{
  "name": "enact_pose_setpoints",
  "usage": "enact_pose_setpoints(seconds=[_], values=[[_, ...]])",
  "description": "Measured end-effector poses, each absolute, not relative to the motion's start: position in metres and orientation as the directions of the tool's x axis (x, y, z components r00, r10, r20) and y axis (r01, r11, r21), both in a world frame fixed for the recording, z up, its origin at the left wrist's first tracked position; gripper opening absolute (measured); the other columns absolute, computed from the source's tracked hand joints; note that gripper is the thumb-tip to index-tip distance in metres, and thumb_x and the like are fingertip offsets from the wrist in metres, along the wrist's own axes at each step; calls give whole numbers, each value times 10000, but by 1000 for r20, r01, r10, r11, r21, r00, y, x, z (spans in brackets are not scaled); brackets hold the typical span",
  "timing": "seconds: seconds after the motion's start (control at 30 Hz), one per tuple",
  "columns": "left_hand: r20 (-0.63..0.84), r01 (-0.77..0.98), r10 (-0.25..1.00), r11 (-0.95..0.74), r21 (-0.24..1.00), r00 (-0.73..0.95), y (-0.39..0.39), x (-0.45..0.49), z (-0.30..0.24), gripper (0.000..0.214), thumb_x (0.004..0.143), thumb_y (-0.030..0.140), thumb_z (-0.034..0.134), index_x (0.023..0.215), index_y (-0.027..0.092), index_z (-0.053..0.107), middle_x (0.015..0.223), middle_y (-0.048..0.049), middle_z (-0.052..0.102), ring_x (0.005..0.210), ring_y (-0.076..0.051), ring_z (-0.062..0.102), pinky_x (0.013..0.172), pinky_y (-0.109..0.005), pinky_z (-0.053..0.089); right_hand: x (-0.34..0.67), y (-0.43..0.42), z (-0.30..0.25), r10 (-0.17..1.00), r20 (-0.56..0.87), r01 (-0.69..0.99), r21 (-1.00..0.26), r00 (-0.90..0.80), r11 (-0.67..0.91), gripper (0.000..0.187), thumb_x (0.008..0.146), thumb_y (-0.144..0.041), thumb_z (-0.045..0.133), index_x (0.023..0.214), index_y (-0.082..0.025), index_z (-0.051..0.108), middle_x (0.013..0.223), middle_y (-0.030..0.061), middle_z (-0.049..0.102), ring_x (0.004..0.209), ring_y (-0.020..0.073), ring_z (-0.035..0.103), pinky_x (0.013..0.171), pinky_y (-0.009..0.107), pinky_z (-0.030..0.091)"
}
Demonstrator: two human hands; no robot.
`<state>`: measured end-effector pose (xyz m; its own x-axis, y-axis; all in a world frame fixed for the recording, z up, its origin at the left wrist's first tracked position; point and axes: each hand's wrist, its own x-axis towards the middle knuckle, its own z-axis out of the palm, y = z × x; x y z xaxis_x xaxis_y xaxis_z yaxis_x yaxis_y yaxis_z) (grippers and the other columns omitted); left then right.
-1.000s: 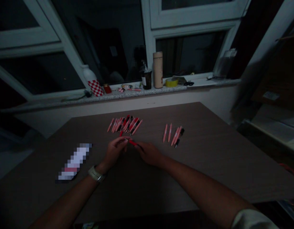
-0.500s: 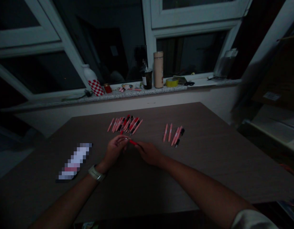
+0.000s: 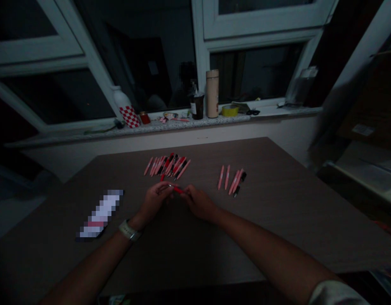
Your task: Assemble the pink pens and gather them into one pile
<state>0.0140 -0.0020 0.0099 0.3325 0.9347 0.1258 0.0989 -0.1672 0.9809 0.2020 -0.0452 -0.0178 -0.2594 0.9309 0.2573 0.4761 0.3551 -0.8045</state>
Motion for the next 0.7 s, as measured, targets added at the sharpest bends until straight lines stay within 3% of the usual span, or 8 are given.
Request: enact_pose_setpoints(seconds=[0.1,0.3,0.47,0.6,0.7], values=[[145,91,932,-185,979,333,-1,14,8,329,782,419,680,951,136,679,787,-60,688,574,-120,565,463,-193,421,202,-45,-18,913,284,434,-811,-294,392,218,1004,-331,370,975,-181,527,759,6,624,685,142,576,661,258,402],[141,111,933,-187,976,332,1,13,5,338,793,416,672,978,134,685,688,-31,657,520,-108,536,441,-192,406,203,-40,-23,933,321,423,-832,-163,360,210,900,-393,577,887,-189,526,728,-24,577,643,127,513,592,236,370],[146,95,935,-185,978,323,0,14,8,351,765,437,691,942,134,690,635,-11,637,508,-105,530,440,-191,394,203,-39,-24,924,312,402,-834,-223,378,277,979,-385,421,865,-184,574,742,-8,603,673,127,538,636,246,381],[131,105,935,-174,979,330,0,14,8,343,764,428,696,939,134,698,642,-16,647,514,-108,539,438,-190,394,202,-37,-26,941,301,369,-866,-153,337,283,859,-453,621,888,-179,554,723,-24,586,623,120,505,577,231,369],[118,121,940,-164,979,321,0,13,6,325,749,409,714,918,132,701,642,-21,655,517,-112,548,438,-192,402,203,-38,-25,941,293,391,-856,-170,337,297,881,-467,586,823,-176,565,673,-29,558,602,117,480,562,231,354]])
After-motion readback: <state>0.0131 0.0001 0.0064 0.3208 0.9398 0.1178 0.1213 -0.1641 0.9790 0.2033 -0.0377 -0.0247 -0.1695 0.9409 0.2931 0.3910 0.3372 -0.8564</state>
